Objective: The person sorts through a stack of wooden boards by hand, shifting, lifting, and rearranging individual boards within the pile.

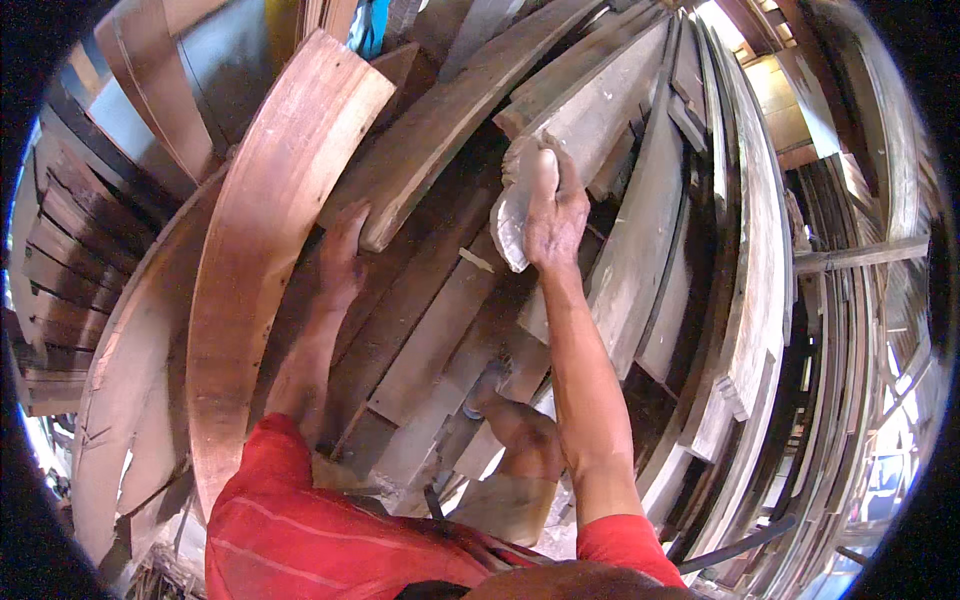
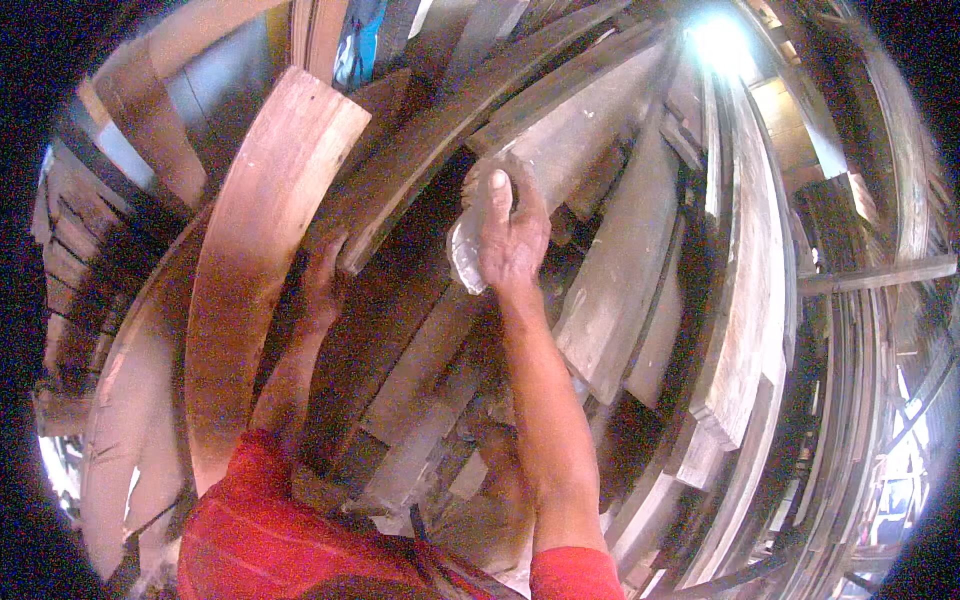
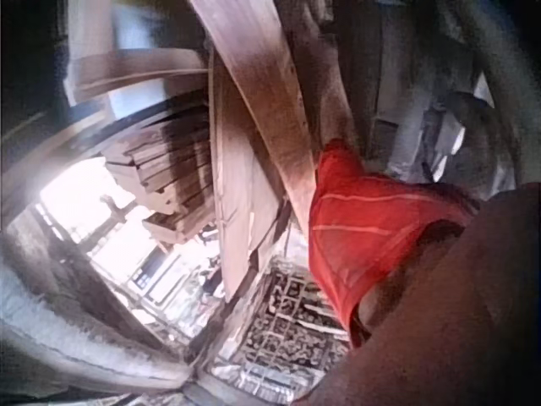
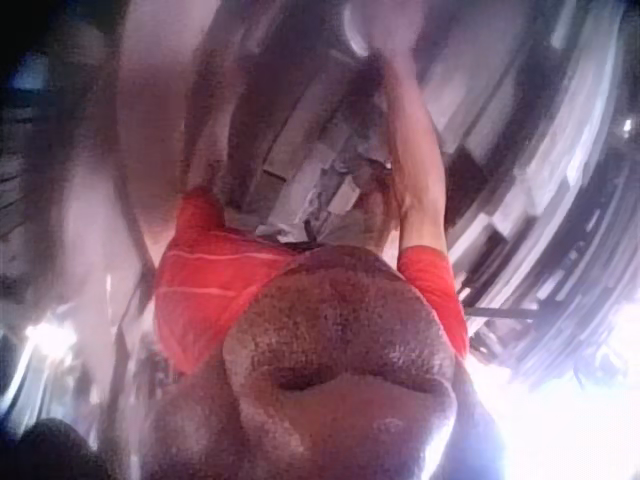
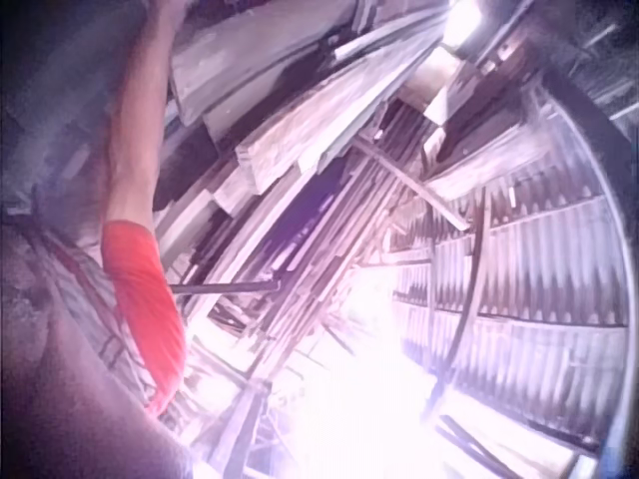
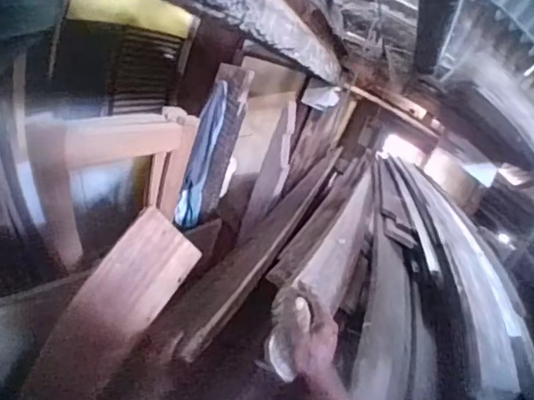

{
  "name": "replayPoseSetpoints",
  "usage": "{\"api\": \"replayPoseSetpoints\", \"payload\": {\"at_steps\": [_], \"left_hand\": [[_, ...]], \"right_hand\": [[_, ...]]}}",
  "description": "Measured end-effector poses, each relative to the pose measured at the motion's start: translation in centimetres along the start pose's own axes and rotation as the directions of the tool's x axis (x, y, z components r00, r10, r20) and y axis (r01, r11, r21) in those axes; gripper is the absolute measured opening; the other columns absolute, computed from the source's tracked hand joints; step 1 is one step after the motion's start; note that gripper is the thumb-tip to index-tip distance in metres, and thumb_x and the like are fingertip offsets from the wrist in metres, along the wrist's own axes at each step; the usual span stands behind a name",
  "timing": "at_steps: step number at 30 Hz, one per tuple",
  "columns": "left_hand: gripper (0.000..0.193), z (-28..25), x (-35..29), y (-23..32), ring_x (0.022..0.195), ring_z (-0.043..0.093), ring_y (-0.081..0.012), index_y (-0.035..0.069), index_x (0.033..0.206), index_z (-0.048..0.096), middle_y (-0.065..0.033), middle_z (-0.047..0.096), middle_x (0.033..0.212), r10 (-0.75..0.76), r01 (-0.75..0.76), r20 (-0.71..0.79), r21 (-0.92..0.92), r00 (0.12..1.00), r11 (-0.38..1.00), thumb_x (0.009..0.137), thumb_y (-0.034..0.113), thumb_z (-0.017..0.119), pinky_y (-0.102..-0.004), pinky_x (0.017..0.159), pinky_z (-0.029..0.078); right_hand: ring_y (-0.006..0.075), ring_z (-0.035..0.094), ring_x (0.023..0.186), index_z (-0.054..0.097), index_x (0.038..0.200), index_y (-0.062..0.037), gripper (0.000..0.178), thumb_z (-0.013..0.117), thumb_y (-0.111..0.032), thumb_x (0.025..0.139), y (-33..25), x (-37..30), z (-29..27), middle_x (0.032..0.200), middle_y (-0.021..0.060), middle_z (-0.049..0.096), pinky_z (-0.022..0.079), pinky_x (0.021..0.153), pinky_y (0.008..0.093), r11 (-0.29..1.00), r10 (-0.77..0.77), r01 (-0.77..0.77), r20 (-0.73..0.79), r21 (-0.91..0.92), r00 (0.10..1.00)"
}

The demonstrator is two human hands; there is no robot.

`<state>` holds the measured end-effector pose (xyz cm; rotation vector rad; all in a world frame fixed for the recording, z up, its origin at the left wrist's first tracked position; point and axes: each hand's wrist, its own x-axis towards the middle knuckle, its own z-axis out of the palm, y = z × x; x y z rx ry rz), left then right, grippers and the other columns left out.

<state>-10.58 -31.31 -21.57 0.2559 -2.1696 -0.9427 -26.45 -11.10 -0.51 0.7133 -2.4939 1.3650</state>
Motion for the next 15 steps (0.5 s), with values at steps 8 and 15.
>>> {"api": "replayPoseSetpoints", "payload": {"at_steps": [8, 15], "left_hand": [[0.053, 5.5, -6.0, -8.9, 0.138, 0.047, -0.0355, 0.007, 0.14, 0.055, -0.0158, 0.053, 0.145, 0.026, -0.081, 0.206, 0.267, 0.978, 0.96, 0.087, -0.001, 0.053, -0.0487, 0.117, 0.036], [0.059, 4.2, -3.5, -11.0, 0.147, 0.035, -0.0339, 0.013, 0.148, 0.047, -0.0128, 0.04, 0.157, 0.085, -0.278, 0.428, 0.41, 0.9, 0.869, 0.089, 0.005, 0.051, -0.0519, 0.122, 0.024]], "right_hand": [[0.0267, 0.057, 0.123, 0.059, 0.133, 0.0057, 0.069, 0.043, -0.056, 0.105, -0.5, 0.4, 0.8, 0.128, 0.0211, 0.064, 0.039, 0.109, 0.0392, 0.999, 0.038, -0.038, 0.027, -0.002, 0.999], [0.0269, 0.055, 0.128, 0.058, 0.135, 0.0041, 0.059, 0.048, -0.046, 0.106, -1.8, 1.3, 1.7, 0.134, 0.0209, 0.062, 0.038, 0.111, 0.039, 0.999, -0.028, 0.028, 0.01, -0.044, 1.0]]}}
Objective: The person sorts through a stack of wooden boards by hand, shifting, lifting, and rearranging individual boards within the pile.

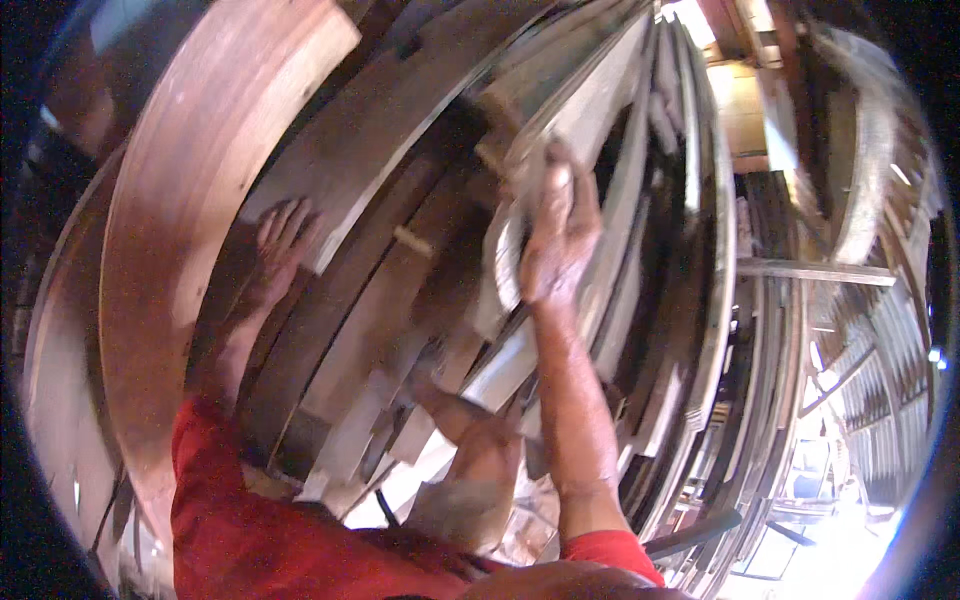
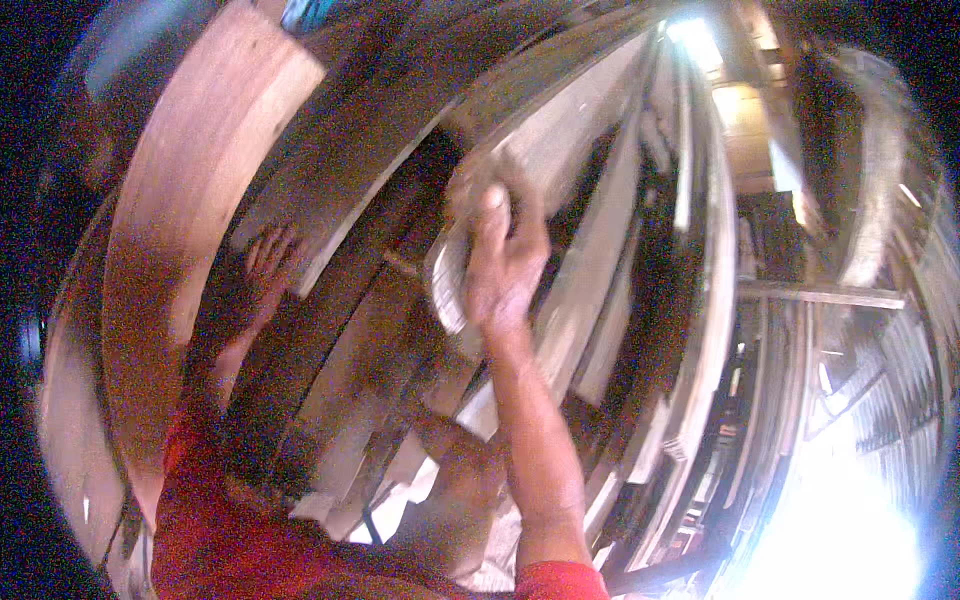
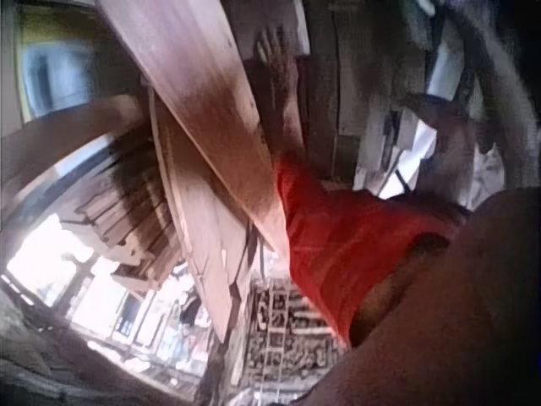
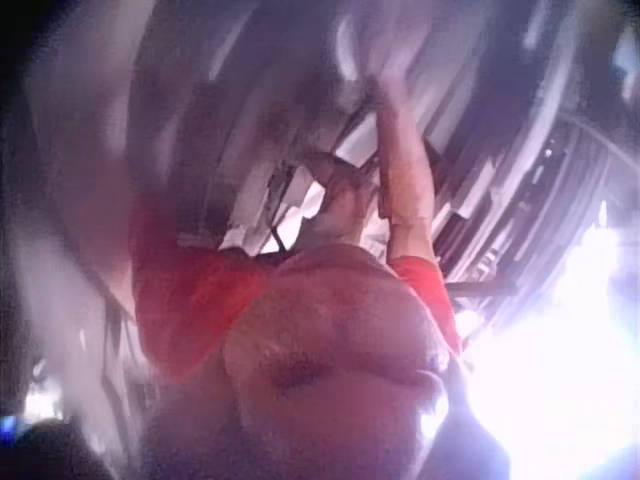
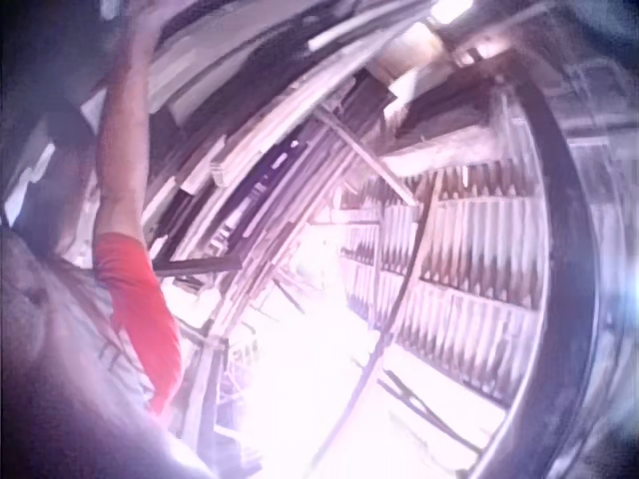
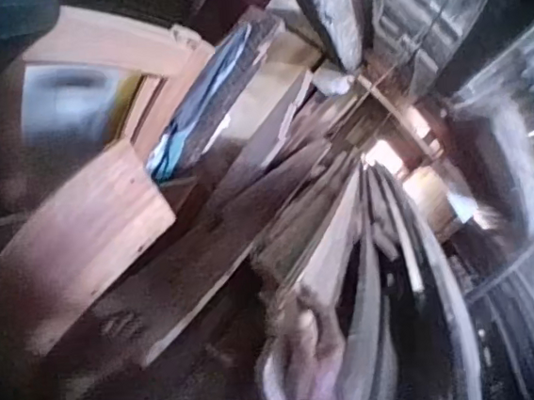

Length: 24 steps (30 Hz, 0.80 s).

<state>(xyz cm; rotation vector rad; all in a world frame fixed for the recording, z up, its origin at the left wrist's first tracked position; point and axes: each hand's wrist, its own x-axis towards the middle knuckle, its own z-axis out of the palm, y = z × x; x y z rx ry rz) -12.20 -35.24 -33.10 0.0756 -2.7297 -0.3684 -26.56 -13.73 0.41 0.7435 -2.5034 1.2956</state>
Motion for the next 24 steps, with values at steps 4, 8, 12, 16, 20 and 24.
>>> {"api": "replayPoseSetpoints", "payload": {"at_steps": [4, 8, 12, 16, 20, 24], "left_hand": [[0.061, 1.3, -0.6, 1.5, 0.15, 0.031, -0.033, 0.014, 0.151, 0.044, -0.0109, 0.037, 0.161, -0.034, 0.034, -0.007, -0.031, 0.999, 0.999, 0.091, 0.004, 0.051, -0.0528, 0.124, 0.021], [0.064, 0.6, -0.9, 1.7, 0.151, 0.03, -0.0334, 0.013, 0.152, 0.043, -0.0118, 0.037, 0.161, -0.062, 0.061, -0.028, -0.038, 0.998, 0.997, 0.09, 0.0, 0.051, -0.0526, 0.124, 0.021], [0.065, 1.2, -0.8, 1.5, 0.149, 0.033, -0.0329, 0.011, 0.151, 0.044, -0.0129, 0.039, 0.159, -0.08, 0.076, -0.057, -0.068, 0.995, 0.995, 0.087, -0.001, 0.054, -0.0503, 0.122, 0.024], [0.078, -2.4, 1.1, 1.7, 0.15, 0.031, -0.0351, 0.011, 0.155, 0.039, -0.0128, 0.037, 0.161, -0.129, 0.13, 0.021, -0.215, 0.991, 0.968, 0.081, -0.003, 0.061, -0.0508, 0.123, 0.023], [0.087, -4.8, 2.1, 1.9, 0.148, 0.034, -0.0345, 0.008, 0.152, 0.042, -0.016, 0.039, 0.158, -0.231, 0.169, -0.094, -0.434, 0.969, 0.885, 0.072, -0.002, 0.077, -0.0519, 0.119, 0.026], [0.081, -6.2, 2.8, 2.5, 0.14, 0.044, -0.0379, 0.01, 0.148, 0.048, -0.0187, 0.048, 0.151, -0.324, 0.22, -0.134, -0.496, 0.936, 0.84, 0.075, 0.001, 0.08, -0.0506, 0.116, 0.034]], "right_hand": [[0.031, 0.055, 0.129, 0.054, 0.136, 0.005, 0.054, 0.055, -0.039, 0.104, 1.5, -1.1, -1.1, 0.137, 0.0225, 0.059, 0.037, 0.113, 0.0405, 0.989, -0.022, 0.032, 0.072, -0.147, 0.997], [0.0306, 0.05, 0.135, 0.054, 0.136, 0.0049, 0.053, 0.058, -0.036, 0.103, -1.1, -1.6, -1.1, 0.143, 0.022, 0.055, 0.034, 0.116, 0.0412, 0.998, 0.058, -0.057, 0.074, -0.019, 0.996], [0.0294, 0.05, 0.135, 0.053, 0.137, 0.0054, 0.053, 0.061, -0.033, 0.102, 0.3, -1.2, -0.3, 0.144, 0.0213, 0.055, 0.034, 0.116, 0.041, 0.998, 0.064, -0.064, 0.045, -0.001, 0.997], [0.0296, 0.054, 0.129, 0.054, 0.137, 0.0062, 0.056, 0.061, -0.036, 0.101, 0.9, -0.6, -1.3, 0.136, 0.0215, 0.059, 0.038, 0.112, 0.0407, 0.983, 0.026, -0.022, 0.015, -0.184, 1.0], [0.0315, 0.051, 0.133, 0.057, 0.133, 0.0057, 0.055, 0.061, -0.039, 0.101, -0.1, 0.4, -0.4, 0.139, 0.0221, 0.058, 0.035, 0.115, 0.0427, 0.991, -0.001, 0.004, 0.018, -0.136, 1.0], [0.0296, 0.049, 0.135, 0.059, 0.131, 0.0057, 0.053, 0.059, -0.038, 0.102, 1.0, -0.5, -0.7, 0.14, 0.0212, 0.057, 0.033, 0.116, 0.0423, 0.972, -0.05, 0.053, 0.02, -0.227, 0.999]]}}
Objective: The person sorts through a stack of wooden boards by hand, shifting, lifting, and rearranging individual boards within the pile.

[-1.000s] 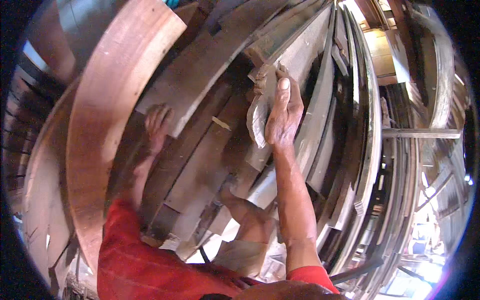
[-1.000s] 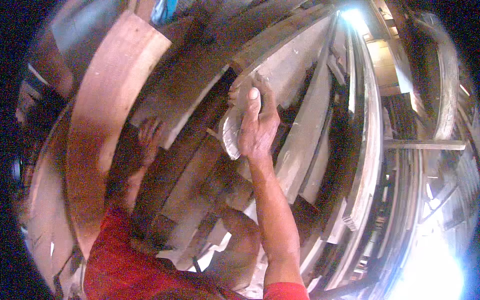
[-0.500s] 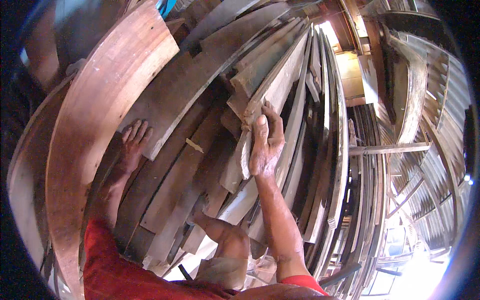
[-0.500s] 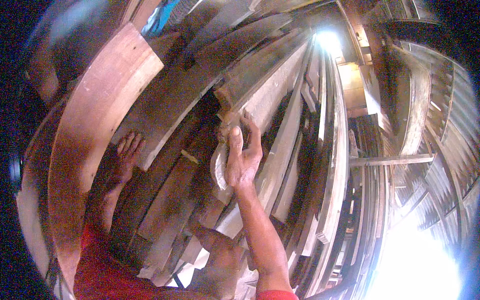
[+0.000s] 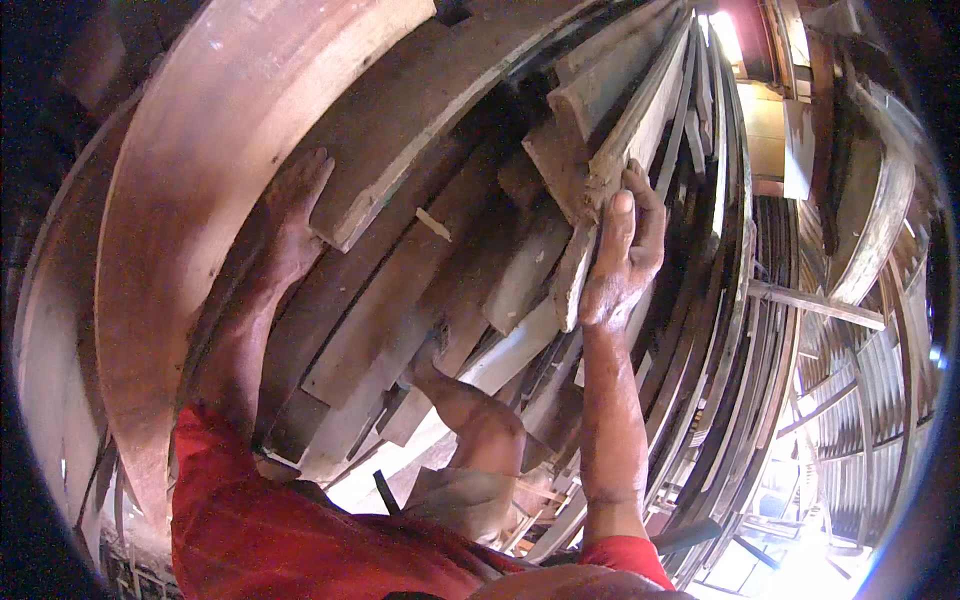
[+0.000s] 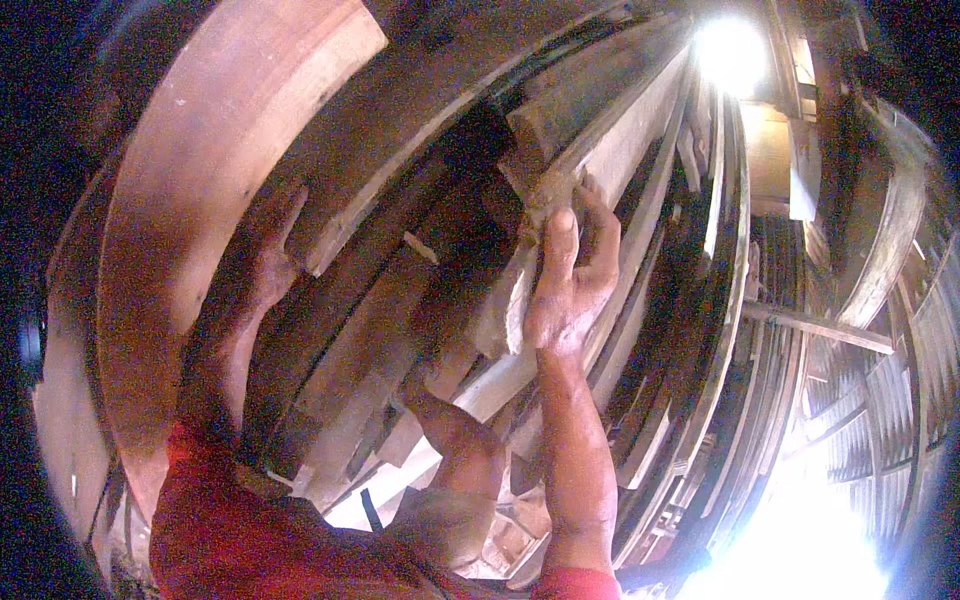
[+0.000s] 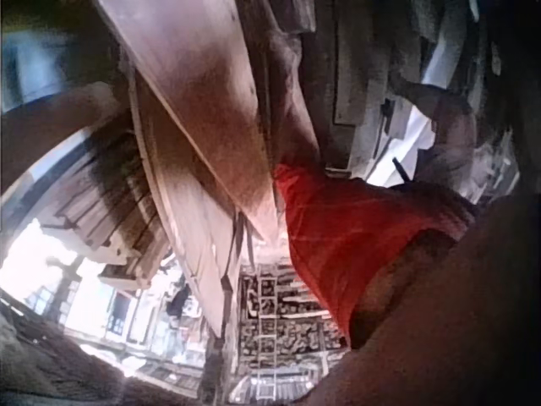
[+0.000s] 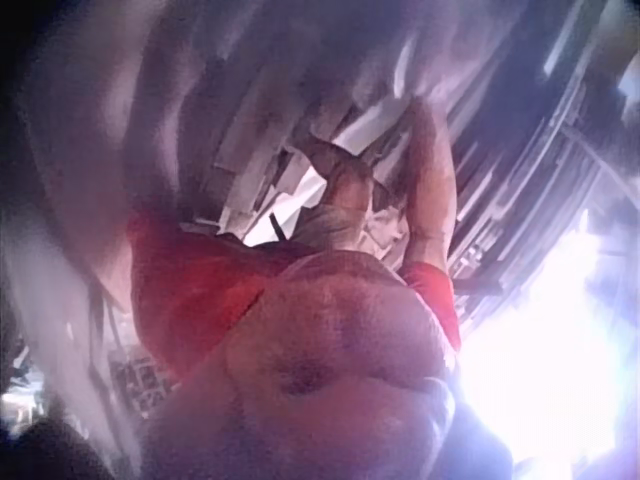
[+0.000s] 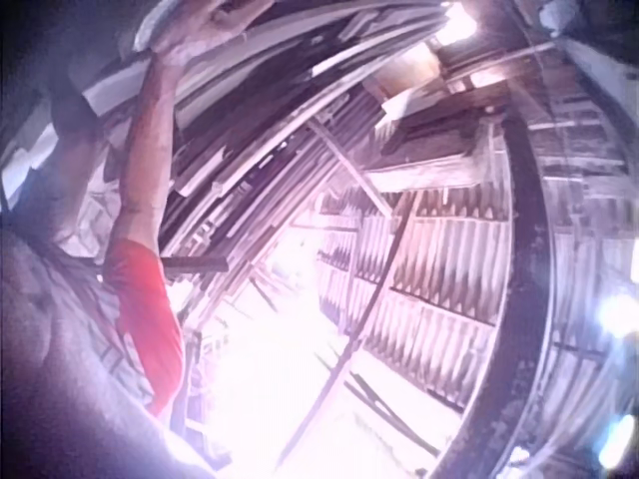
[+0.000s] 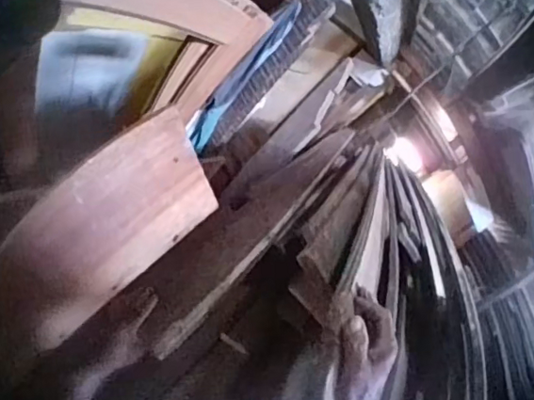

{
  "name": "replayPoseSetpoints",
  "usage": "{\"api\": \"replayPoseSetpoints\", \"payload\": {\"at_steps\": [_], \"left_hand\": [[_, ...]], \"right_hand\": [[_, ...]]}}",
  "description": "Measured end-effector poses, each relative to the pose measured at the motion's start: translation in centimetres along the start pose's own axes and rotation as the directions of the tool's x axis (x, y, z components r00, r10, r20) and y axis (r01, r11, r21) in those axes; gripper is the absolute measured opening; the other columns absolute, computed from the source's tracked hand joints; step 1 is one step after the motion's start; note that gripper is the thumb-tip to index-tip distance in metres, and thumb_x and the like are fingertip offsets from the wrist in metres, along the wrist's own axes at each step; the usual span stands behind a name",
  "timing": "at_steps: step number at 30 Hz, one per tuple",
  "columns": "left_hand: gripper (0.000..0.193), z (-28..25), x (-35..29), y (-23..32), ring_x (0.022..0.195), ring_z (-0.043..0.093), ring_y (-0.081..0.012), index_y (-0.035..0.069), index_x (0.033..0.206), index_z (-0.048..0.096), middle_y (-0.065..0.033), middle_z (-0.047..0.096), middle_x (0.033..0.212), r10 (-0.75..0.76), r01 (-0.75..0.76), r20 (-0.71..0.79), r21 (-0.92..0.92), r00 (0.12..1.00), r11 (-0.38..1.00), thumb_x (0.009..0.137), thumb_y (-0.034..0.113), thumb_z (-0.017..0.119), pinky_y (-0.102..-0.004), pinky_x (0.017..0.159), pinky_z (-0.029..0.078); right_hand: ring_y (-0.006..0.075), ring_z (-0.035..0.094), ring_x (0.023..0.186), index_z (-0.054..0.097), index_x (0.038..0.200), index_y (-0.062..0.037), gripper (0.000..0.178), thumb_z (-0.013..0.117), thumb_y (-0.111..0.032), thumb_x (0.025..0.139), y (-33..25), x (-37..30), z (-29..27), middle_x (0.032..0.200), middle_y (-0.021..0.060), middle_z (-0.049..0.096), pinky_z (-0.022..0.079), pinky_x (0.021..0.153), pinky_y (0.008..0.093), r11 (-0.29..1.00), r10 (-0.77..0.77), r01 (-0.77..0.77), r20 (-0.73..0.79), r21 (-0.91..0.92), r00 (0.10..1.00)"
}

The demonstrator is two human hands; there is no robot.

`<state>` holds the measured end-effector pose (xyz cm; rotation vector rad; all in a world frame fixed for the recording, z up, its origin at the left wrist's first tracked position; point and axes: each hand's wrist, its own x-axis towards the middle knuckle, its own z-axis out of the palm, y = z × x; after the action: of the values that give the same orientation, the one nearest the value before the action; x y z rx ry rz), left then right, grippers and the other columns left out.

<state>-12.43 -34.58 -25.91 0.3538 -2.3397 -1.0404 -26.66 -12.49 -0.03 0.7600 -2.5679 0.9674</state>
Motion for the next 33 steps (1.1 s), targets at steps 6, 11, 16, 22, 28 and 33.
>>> {"api": "replayPoseSetpoints", "payload": {"at_steps": [6, 11, 16, 22, 28, 33], "left_hand": [[0.075, 0.5, -1.5, -0.9, 0.135, 0.051, -0.038, 0.014, 0.144, 0.054, -0.0193, 0.055, 0.144, -0.039, 0.036, -0.074, -0.039, 0.996, 0.999, 0.075, 0.0, 0.082, -0.0484, 0.115, 0.04], [0.081, 1.2, -1.8, -1.6, 0.136, 0.051, -0.0326, 0.009, 0.141, 0.056, -0.0131, 0.055, 0.146, -0.038, 0.033, -0.059, -0.087, 0.998, 0.996, 0.065, -0.002, 0.082, -0.0475, 0.112, 0.039], [0.074, 3.8, -2.9, -3.8, 0.141, 0.045, -0.029, 0.011, 0.141, 0.056, -0.0095, 0.051, 0.151, 0.018, -0.039, 0.109, 0.194, 0.994, 0.98, 0.071, -0.006, 0.073, -0.0443, 0.116, 0.035], [0.069, 1.5, -4.6, -3.7, 0.148, 0.035, -0.0301, 0.012, 0.148, 0.048, -0.0085, 0.043, 0.157, 0.239, -0.277, 0.15, 0.333, 0.959, 0.902, 0.082, 0.003, 0.064, -0.0492, 0.121, 0.027], [0.07, -7.6, -13.7, 5.6, 0.144, 0.038, -0.0332, 0.018, 0.139, 0.057, -0.0106, 0.049, 0.149, -0.059, 0.0, 0.183, 0.307, 0.981, 0.952, 0.077, 0.037, 0.083, -0.0541, 0.12, 0.028], [0.068, -16.3, -14.6, 3.4, 0.142, 0.035, -0.0395, 0.016, 0.138, 0.055, -0.0133, 0.049, 0.147, -0.213, 0.344, -0.583, 0.123, 0.784, 0.931, 0.077, 0.034, 0.08, -0.0591, 0.117, 0.022]], "right_hand": [[0.0269, 0.052, 0.13, 0.058, 0.133, 0.0053, 0.051, 0.055, -0.037, 0.103, 0.8, -0.5, 0.6, 0.138, 0.0195, 0.059, 0.036, 0.113, 0.0406, 1.0, -0.009, 0.01, 0.015, -0.026, 1.0], [0.0242, 0.057, 0.119, 0.059, 0.133, 0.0046, 0.055, 0.053, -0.041, 0.103, -1.1, -0.4, 0.6, 0.132, 0.0171, 0.062, 0.043, 0.106, 0.0384, 0.999, 0.027, -0.028, -0.04, -0.021, 0.999], [0.0284, 0.059, 0.12, 0.059, 0.132, 0.0081, 0.056, 0.059, -0.039, 0.103, 0.2, -0.4, 0.5, 0.132, 0.0216, 0.061, 0.044, 0.106, 0.0387, 0.999, -0.023, 0.022, -0.039, -0.024, 0.999], [0.0228, 0.064, 0.097, 0.068, 0.12, 0.0049, 0.05, 0.07, -0.039, 0.095, -0.3, -0.2, 0.8, 0.111, 0.0138, 0.072, 0.049, 0.092, 0.0339, 0.996, 0.04, -0.035, -0.065, 0.086, 0.997], [0.0253, 0.065, 0.106, 0.068, 0.124, 0.0016, 0.042, 0.067, -0.032, 0.099, 3.3, 0.4, 0.4, 0.119, 0.0125, 0.072, 0.047, 0.098, 0.0345, 0.996, -0.081, 0.077, 0.127, 0.032, 0.989], [0.0322, 0.055, 0.128, 0.053, 0.145, -0.0055, 0.05, 0.05, -0.002, 0.094, 14.5, 7.9, -5.0, 0.149, 0.0209, 0.05, 0.042, 0.112, 0.0425, 0.746, -0.317, 0.55, 0.526, -0.375, 0.789]]}}
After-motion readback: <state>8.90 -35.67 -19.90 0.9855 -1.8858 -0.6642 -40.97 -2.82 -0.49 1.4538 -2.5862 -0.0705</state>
